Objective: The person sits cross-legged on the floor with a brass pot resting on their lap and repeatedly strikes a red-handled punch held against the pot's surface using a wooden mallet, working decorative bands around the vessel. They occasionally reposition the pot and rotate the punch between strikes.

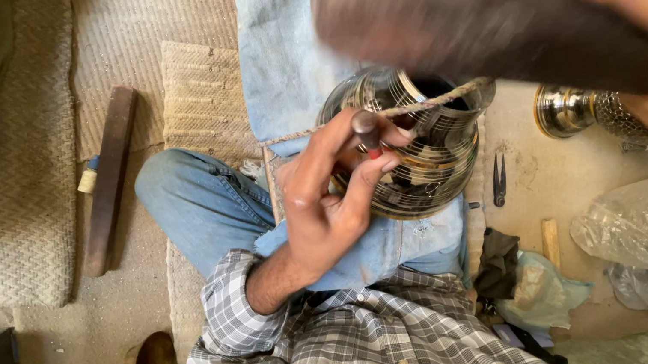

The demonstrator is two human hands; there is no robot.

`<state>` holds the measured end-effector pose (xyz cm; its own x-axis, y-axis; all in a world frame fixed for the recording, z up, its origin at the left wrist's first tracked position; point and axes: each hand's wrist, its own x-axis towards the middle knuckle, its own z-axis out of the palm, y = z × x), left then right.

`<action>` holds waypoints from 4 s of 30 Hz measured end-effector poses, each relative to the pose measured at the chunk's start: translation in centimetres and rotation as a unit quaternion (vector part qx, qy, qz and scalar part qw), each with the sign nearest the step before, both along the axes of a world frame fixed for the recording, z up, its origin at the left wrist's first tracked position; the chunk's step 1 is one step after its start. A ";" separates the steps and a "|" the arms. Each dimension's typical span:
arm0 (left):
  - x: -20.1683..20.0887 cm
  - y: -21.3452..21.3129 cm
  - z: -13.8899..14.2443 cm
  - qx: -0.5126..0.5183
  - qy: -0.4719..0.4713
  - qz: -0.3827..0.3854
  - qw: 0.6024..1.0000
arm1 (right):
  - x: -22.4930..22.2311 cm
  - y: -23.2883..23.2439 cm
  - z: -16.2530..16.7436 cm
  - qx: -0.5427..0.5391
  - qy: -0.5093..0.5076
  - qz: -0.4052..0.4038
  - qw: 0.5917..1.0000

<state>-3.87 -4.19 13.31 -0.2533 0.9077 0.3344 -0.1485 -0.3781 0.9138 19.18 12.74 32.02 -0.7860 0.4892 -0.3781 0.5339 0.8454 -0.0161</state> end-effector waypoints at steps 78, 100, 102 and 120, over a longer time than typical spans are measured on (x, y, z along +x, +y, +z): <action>-3.9 8.5 2.9 0.247 0.196 -0.433 0.845 | 14.0 -13.7 -8.0 0.171 0.287 -0.058 0.941; -5.5 10.0 0.9 0.255 0.145 -0.438 0.850 | 14.1 -14.5 -5.4 0.120 0.214 -0.247 0.937; -5.5 9.8 0.6 0.246 0.144 -0.432 0.856 | 13.3 -12.6 -5.5 0.138 0.174 -0.150 0.963; -1.8 1.0 -1.0 0.042 -0.011 -0.079 0.996 | 7.3 -1.3 -4.8 -0.048 0.157 -0.137 0.977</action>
<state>-5.66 -3.23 12.28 -0.1176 0.9060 0.4066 -0.2315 -0.4232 0.8760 26.48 11.39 27.18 -0.7144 0.6722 -0.1943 0.6967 0.6575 -0.2871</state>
